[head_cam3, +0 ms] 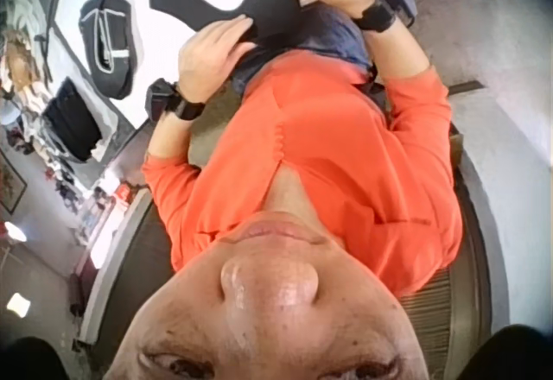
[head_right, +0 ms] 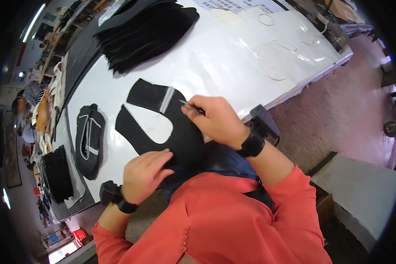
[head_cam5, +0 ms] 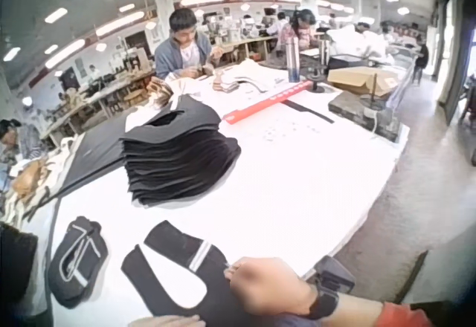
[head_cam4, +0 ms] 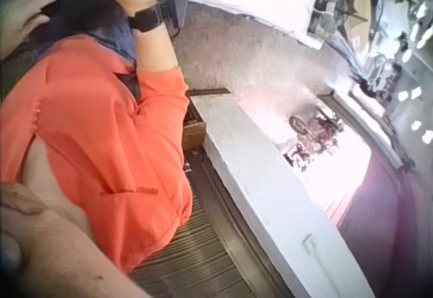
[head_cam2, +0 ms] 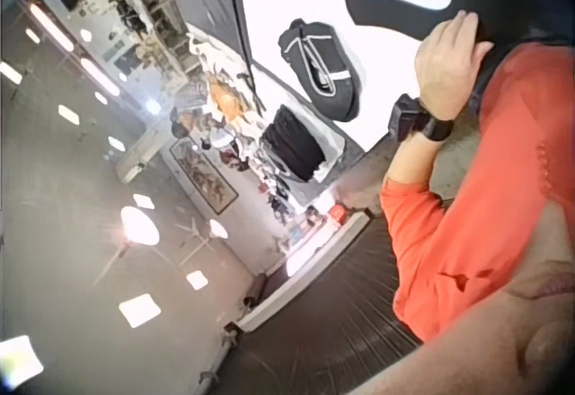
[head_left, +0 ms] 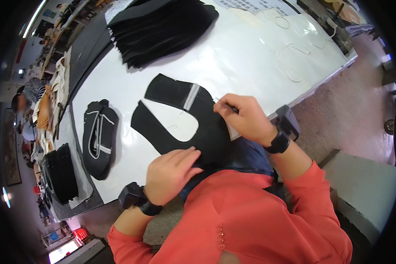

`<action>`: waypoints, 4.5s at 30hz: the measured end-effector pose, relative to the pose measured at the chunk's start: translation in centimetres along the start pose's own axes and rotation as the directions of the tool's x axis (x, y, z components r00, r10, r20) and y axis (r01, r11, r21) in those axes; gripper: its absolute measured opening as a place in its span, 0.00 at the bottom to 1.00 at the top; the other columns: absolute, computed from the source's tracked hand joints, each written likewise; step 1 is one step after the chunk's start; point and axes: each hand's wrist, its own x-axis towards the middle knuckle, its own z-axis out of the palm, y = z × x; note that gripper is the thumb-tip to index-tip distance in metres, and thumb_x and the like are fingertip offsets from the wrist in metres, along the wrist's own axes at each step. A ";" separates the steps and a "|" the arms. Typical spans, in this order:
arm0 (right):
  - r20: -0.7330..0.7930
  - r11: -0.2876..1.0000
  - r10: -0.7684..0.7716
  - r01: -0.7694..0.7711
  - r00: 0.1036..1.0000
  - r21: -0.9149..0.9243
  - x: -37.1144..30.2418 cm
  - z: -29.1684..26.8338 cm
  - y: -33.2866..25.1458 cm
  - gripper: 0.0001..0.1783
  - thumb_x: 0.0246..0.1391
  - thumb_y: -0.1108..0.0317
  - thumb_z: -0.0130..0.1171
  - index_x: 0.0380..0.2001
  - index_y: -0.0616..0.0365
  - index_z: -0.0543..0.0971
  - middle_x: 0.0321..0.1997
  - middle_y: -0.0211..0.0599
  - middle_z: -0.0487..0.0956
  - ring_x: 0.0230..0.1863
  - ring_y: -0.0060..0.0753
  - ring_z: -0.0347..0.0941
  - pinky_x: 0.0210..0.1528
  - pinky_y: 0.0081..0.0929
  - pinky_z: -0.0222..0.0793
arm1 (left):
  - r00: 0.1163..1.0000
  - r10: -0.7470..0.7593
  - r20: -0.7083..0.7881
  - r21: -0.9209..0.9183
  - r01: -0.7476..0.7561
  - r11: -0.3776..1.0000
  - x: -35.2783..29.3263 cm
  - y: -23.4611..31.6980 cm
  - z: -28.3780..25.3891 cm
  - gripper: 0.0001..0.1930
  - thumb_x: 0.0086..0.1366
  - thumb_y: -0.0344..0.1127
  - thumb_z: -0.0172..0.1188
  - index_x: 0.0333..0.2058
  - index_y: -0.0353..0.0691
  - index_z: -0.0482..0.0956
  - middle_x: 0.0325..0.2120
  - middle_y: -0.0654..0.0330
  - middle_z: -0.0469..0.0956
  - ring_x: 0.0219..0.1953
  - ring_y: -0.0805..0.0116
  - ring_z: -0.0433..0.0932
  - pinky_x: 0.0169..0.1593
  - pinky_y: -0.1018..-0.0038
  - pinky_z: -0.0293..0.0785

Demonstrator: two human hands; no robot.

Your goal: Trim loose threads and excess fabric from shoe upper components using small snips.

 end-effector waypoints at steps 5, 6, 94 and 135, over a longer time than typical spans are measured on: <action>-0.191 0.973 -0.012 -0.032 0.982 -0.228 1.7 -7.1 -0.5 0.06 0.63 0.71 0.60 0.40 0.61 0.83 0.33 0.37 0.85 0.32 0.21 0.78 0.36 0.24 0.73 | 0.983 -0.115 -0.140 0.002 0.117 0.993 -1.6 -2.4 -0.2 0.17 0.57 0.24 0.69 0.47 0.37 0.82 0.44 0.55 0.85 0.46 0.51 0.83 0.50 0.61 0.78; -0.208 0.939 -0.033 -0.041 0.978 -0.342 2.1 -9.0 -0.7 0.06 0.61 0.72 0.61 0.40 0.59 0.83 0.34 0.37 0.85 0.34 0.24 0.78 0.38 0.25 0.73 | 0.979 -0.144 -0.143 0.014 0.147 0.989 -2.0 -2.8 -0.2 0.17 0.58 0.25 0.68 0.48 0.37 0.82 0.46 0.55 0.84 0.47 0.51 0.82 0.51 0.61 0.78; 0.661 0.609 -0.042 0.543 0.749 -0.578 12.9 9.2 -5.7 0.09 0.45 0.66 0.64 0.30 0.55 0.86 0.31 0.43 0.85 0.37 0.48 0.83 0.40 0.40 0.78 | 0.851 -0.420 -0.314 0.036 0.453 0.891 -4.9 -2.2 3.8 0.22 0.59 0.36 0.70 0.53 0.45 0.84 0.55 0.51 0.74 0.64 0.43 0.67 0.64 0.51 0.65; 0.388 0.515 -0.320 0.503 0.864 -0.694 0.1 2.7 -3.4 0.19 0.44 0.74 0.64 0.43 0.48 0.86 0.26 0.32 0.78 0.25 0.39 0.77 0.26 0.34 0.72 | 0.906 -0.257 -0.338 0.079 0.299 0.951 -0.8 -5.6 3.1 0.10 0.60 0.23 0.62 0.41 0.38 0.79 0.51 0.57 0.78 0.54 0.50 0.76 0.58 0.58 0.70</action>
